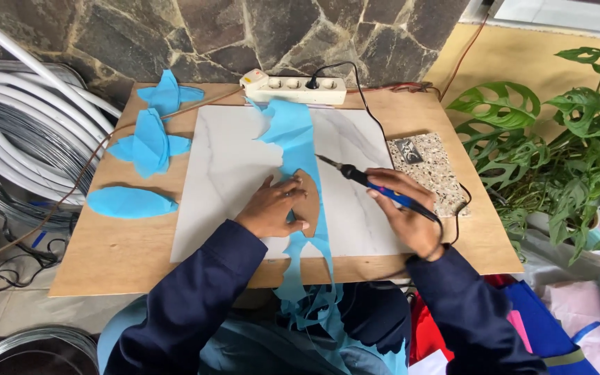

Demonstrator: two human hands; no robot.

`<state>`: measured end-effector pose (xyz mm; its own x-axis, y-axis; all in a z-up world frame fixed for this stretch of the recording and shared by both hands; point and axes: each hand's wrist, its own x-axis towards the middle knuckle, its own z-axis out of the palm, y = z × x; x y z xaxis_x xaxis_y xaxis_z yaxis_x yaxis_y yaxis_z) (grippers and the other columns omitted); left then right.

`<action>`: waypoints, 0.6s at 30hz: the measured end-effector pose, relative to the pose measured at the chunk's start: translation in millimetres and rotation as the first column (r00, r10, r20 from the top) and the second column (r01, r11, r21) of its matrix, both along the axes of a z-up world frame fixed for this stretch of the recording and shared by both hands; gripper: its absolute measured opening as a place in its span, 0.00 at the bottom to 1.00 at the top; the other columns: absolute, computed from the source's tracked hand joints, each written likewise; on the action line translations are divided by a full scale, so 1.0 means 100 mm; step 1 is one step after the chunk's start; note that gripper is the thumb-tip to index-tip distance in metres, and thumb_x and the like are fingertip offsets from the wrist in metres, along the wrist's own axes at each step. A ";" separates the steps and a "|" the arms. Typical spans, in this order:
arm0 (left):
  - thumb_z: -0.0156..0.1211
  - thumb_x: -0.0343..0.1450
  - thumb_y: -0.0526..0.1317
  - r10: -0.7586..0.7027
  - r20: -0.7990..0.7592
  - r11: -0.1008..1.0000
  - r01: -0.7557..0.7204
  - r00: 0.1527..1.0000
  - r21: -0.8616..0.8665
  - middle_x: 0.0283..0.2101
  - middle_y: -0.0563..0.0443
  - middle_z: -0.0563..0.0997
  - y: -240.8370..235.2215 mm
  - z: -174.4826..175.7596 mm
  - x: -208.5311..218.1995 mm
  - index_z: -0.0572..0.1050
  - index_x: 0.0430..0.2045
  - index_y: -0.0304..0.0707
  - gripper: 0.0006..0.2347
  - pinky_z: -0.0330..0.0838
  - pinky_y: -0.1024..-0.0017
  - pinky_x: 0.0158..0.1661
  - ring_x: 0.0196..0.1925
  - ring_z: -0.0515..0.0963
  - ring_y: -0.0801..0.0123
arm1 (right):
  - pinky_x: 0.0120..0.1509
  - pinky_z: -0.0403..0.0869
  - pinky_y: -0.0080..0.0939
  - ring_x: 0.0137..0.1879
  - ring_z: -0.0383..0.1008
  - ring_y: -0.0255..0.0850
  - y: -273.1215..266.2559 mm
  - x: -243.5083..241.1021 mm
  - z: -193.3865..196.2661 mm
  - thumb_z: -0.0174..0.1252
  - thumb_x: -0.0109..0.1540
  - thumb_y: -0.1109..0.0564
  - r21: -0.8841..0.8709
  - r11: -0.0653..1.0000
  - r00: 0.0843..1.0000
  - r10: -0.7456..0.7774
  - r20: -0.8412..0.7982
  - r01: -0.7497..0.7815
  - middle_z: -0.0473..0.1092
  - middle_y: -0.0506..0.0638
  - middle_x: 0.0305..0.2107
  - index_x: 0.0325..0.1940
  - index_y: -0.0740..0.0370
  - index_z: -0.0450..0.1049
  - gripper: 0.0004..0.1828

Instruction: Using a heat-cutting tool to cut out specific shapes from blue fabric using a cardboard template on a cutting table.

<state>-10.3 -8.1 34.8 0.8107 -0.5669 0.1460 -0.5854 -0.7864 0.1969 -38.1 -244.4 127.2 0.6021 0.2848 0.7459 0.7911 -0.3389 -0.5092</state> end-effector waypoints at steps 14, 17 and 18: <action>0.52 0.60 0.56 -0.034 -0.033 0.999 0.034 0.999 0.005 0.56 0.37 0.61 0.01 -0.08 0.10 0.66 0.46 0.38 0.26 0.54 0.49 0.53 0.59 0.62 0.51 | 0.32 0.72 0.35 0.31 0.73 0.40 0.22 0.39 -0.39 0.64 0.52 0.61 0.116 0.984 0.978 -0.114 -0.173 0.135 0.73 0.57 0.26 0.32 0.66 0.75 0.07; 0.52 0.60 0.56 -0.044 -0.020 0.999 0.044 0.999 0.011 0.56 0.36 0.61 0.01 -0.10 0.11 0.66 0.46 0.38 0.26 0.55 0.49 0.52 0.59 0.62 0.51 | 0.28 0.71 0.35 0.29 0.74 0.41 0.25 0.38 -0.37 0.64 0.52 0.60 0.090 0.987 0.984 -0.124 -0.130 0.136 0.73 0.57 0.25 0.30 0.65 0.76 0.06; 0.52 0.60 0.56 -0.047 -0.005 0.999 0.047 0.999 0.008 0.56 0.36 0.62 0.01 -0.10 0.11 0.66 0.46 0.38 0.26 0.55 0.49 0.52 0.59 0.63 0.51 | 0.27 0.70 0.35 0.28 0.74 0.41 0.26 0.38 -0.37 0.64 0.52 0.60 0.079 0.988 0.987 -0.128 -0.101 0.136 0.73 0.57 0.25 0.30 0.64 0.76 0.06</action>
